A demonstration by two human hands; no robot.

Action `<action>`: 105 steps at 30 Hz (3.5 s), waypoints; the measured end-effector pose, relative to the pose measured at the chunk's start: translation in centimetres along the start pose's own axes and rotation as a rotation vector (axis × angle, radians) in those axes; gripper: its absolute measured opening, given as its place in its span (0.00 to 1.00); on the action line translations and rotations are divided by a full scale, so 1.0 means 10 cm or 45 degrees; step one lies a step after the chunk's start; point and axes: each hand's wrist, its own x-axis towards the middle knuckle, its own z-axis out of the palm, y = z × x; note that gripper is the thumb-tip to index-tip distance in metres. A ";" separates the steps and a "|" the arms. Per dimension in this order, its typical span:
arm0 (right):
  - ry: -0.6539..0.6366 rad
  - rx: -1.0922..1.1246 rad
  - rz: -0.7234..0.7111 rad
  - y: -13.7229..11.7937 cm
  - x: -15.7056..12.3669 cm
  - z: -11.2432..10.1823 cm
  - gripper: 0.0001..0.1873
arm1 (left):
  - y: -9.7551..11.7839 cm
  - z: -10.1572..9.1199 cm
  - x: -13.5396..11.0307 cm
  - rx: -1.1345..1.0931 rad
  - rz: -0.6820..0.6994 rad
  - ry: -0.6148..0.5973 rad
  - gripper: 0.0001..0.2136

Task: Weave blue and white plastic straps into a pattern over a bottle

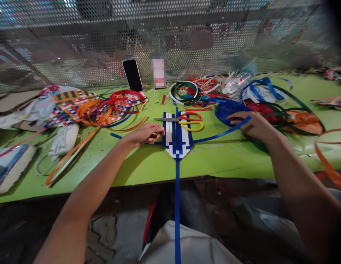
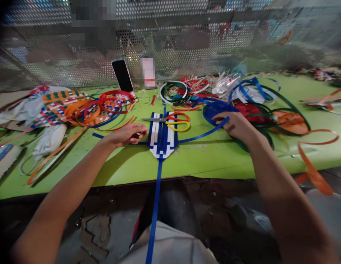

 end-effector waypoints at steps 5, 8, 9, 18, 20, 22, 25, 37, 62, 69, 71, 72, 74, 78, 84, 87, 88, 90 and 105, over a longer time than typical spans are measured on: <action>0.625 -0.271 -0.093 -0.76 -0.22 -0.32 0.26 | -0.01 0.00 0.01 0.025 0.025 -0.016 0.12; 1.112 -0.221 -0.386 -1.24 -0.39 -0.28 0.23 | -0.02 -0.01 0.02 0.032 0.047 -0.006 0.12; 1.228 -0.195 -0.501 -1.35 -0.43 -0.22 0.22 | -0.02 -0.02 0.02 0.043 0.059 0.000 0.11; 0.292 0.371 -0.581 -1.30 -0.33 0.63 0.12 | -0.07 -0.07 0.08 0.501 0.287 0.048 0.14; 0.196 0.448 -0.430 -1.26 -0.29 0.73 0.08 | -0.08 -0.10 0.09 0.671 0.356 0.059 0.15; 0.125 0.483 -0.344 -1.23 -0.27 0.78 0.08 | -0.07 -0.13 0.09 0.803 0.369 0.069 0.16; 0.083 0.496 -0.293 -1.20 -0.26 0.81 0.09 | -0.03 -0.18 0.05 0.878 0.301 0.037 0.16; -0.031 0.529 -0.268 -1.22 -0.31 0.79 0.13 | 0.02 -0.17 -0.04 0.967 0.180 -0.114 0.16; -0.027 0.283 0.008 -1.56 -0.60 0.83 0.21 | -0.18 0.11 -0.08 1.233 0.377 0.144 0.19; -0.025 0.284 0.016 -1.59 -0.61 0.82 0.17 | -0.19 0.13 -0.09 1.117 0.327 0.160 0.18; -0.020 0.293 0.016 -1.59 -0.61 0.81 0.17 | -0.18 0.13 -0.09 1.129 0.317 0.161 0.17; -0.021 0.299 0.018 -1.60 -0.61 0.81 0.17 | -0.18 0.14 -0.10 1.134 0.312 0.161 0.17; -0.024 0.308 0.026 -1.61 -0.61 0.80 0.17 | -0.18 0.14 -0.10 1.128 0.306 0.163 0.17; -0.027 0.313 0.033 -1.62 -0.61 0.79 0.17 | -0.18 0.15 -0.10 1.113 0.308 0.177 0.17; -0.013 0.323 0.024 -1.62 -0.61 0.80 0.16 | -0.18 0.15 -0.10 1.151 0.335 0.175 0.15; -0.015 0.328 0.040 -1.61 -0.60 0.80 0.17 | -0.18 0.15 -0.10 1.120 0.339 0.182 0.15; -0.018 0.329 0.046 -1.61 -0.60 0.80 0.17 | -0.18 0.15 -0.10 1.109 0.340 0.185 0.15; -0.022 0.331 0.048 -1.62 -0.60 0.80 0.17 | -0.18 0.16 -0.10 1.093 0.341 0.188 0.15; -0.067 0.338 -0.026 -1.63 -0.62 0.77 0.11 | -0.13 0.25 -0.15 1.358 0.414 0.115 0.13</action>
